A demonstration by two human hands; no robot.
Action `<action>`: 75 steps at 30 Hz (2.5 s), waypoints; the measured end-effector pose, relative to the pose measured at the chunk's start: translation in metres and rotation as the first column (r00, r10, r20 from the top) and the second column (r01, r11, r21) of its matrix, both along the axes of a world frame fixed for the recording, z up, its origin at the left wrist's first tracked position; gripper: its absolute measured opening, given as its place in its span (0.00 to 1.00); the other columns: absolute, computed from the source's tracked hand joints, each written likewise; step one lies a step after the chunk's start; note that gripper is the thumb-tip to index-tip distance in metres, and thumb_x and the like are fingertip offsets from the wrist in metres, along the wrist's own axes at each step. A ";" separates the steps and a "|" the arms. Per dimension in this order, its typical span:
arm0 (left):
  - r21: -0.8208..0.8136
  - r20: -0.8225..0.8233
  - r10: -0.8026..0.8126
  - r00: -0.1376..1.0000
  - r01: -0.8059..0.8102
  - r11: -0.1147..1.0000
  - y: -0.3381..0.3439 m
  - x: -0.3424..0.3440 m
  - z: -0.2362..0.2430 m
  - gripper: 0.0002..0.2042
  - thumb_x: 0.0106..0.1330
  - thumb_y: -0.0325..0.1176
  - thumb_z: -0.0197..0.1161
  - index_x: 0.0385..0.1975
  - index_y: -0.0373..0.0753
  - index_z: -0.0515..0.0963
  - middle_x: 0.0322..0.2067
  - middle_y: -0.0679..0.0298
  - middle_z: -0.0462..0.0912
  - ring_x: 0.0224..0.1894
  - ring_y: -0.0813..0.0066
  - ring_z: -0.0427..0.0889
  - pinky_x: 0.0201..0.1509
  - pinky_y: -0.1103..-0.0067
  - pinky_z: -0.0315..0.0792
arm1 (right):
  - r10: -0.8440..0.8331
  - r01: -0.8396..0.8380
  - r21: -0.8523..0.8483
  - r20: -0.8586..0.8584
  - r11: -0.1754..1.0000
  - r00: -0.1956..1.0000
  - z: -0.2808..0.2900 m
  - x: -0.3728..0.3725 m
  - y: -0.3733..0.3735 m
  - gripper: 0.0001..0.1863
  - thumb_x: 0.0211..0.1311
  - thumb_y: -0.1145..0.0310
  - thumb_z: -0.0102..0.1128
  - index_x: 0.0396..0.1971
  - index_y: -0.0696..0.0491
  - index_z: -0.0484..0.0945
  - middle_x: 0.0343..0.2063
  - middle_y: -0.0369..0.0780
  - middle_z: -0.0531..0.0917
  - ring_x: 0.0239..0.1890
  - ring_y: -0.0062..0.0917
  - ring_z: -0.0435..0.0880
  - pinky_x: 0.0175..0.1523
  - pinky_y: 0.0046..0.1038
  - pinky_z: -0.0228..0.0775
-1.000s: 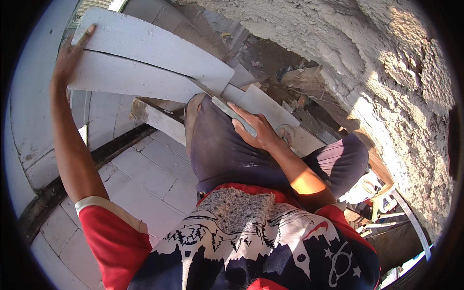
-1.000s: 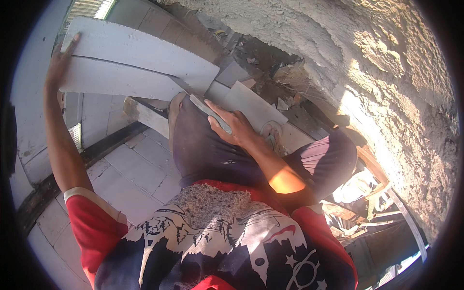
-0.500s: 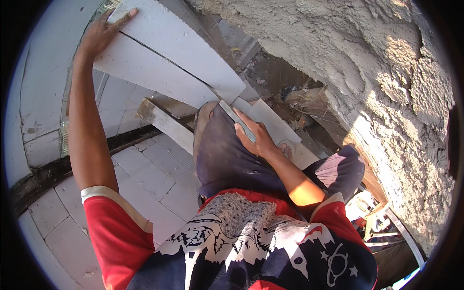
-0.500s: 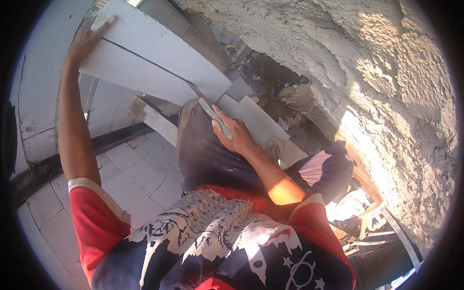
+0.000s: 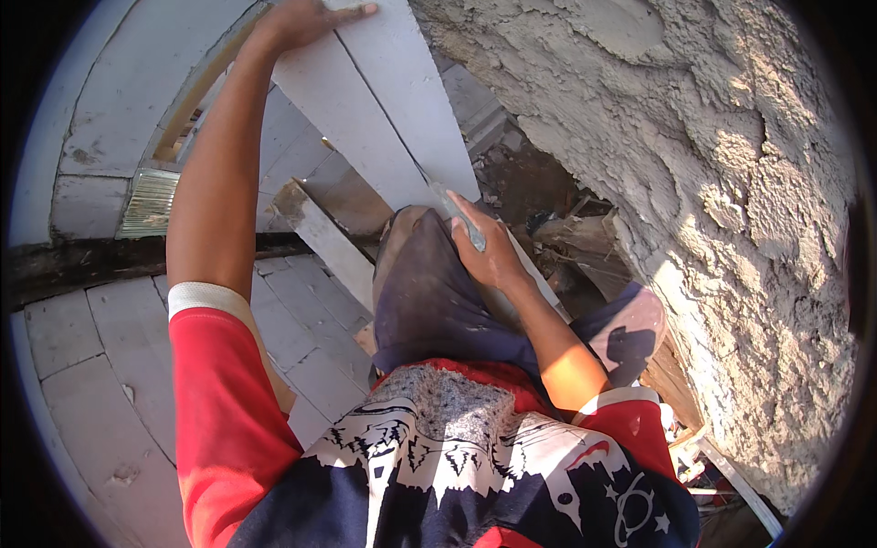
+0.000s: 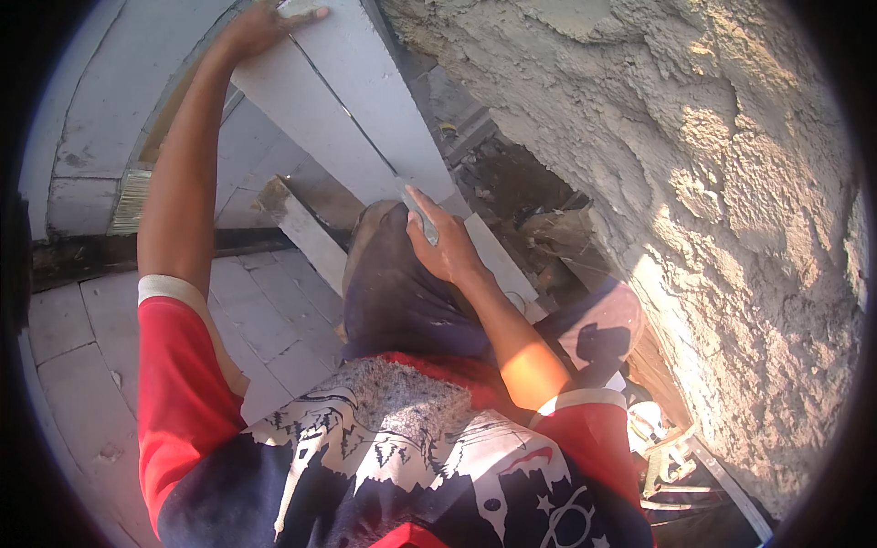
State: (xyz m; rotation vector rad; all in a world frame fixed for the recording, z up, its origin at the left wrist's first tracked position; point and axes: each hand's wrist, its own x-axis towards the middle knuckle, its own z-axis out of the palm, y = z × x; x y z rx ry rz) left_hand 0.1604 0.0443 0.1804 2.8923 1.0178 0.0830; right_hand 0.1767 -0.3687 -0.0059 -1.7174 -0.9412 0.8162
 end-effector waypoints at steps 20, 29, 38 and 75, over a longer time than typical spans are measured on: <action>-0.155 -0.025 0.186 0.982 -0.187 0.970 0.039 -0.022 -0.013 0.60 0.56 0.83 0.61 0.76 0.34 0.66 0.45 0.40 0.89 0.44 0.46 0.92 0.59 0.49 0.82 | -0.002 -0.005 0.065 0.119 0.998 0.993 -0.024 -0.028 -0.156 0.32 0.70 0.71 0.60 0.74 0.52 0.71 0.65 0.53 0.81 0.66 0.51 0.80 0.72 0.43 0.72; -0.241 -0.011 0.221 0.975 -0.217 0.946 0.023 -0.010 0.001 0.62 0.54 0.81 0.65 0.76 0.30 0.64 0.44 0.41 0.90 0.42 0.48 0.92 0.56 0.54 0.84 | 0.007 -0.010 0.109 0.023 0.994 1.000 -0.079 -0.001 -0.060 0.33 0.71 0.70 0.62 0.75 0.53 0.68 0.57 0.54 0.85 0.58 0.52 0.85 0.61 0.43 0.81; -0.199 -0.043 0.223 0.974 -0.227 0.953 0.016 0.006 -0.011 0.64 0.55 0.82 0.64 0.76 0.28 0.63 0.48 0.39 0.88 0.46 0.49 0.92 0.61 0.56 0.82 | -0.039 0.043 0.102 -0.034 0.994 0.999 -0.113 0.012 -0.057 0.31 0.71 0.71 0.62 0.73 0.53 0.71 0.58 0.57 0.84 0.56 0.52 0.86 0.60 0.41 0.81; 0.020 -0.061 -0.016 0.998 0.017 1.000 -0.040 0.033 0.019 0.54 0.60 0.78 0.62 0.70 0.29 0.72 0.67 0.36 0.75 0.72 0.42 0.74 0.76 0.60 0.67 | 0.003 -0.006 -0.076 -0.046 0.997 0.999 0.036 0.019 0.007 0.32 0.79 0.53 0.55 0.73 0.59 0.69 0.61 0.62 0.81 0.67 0.57 0.78 0.71 0.44 0.70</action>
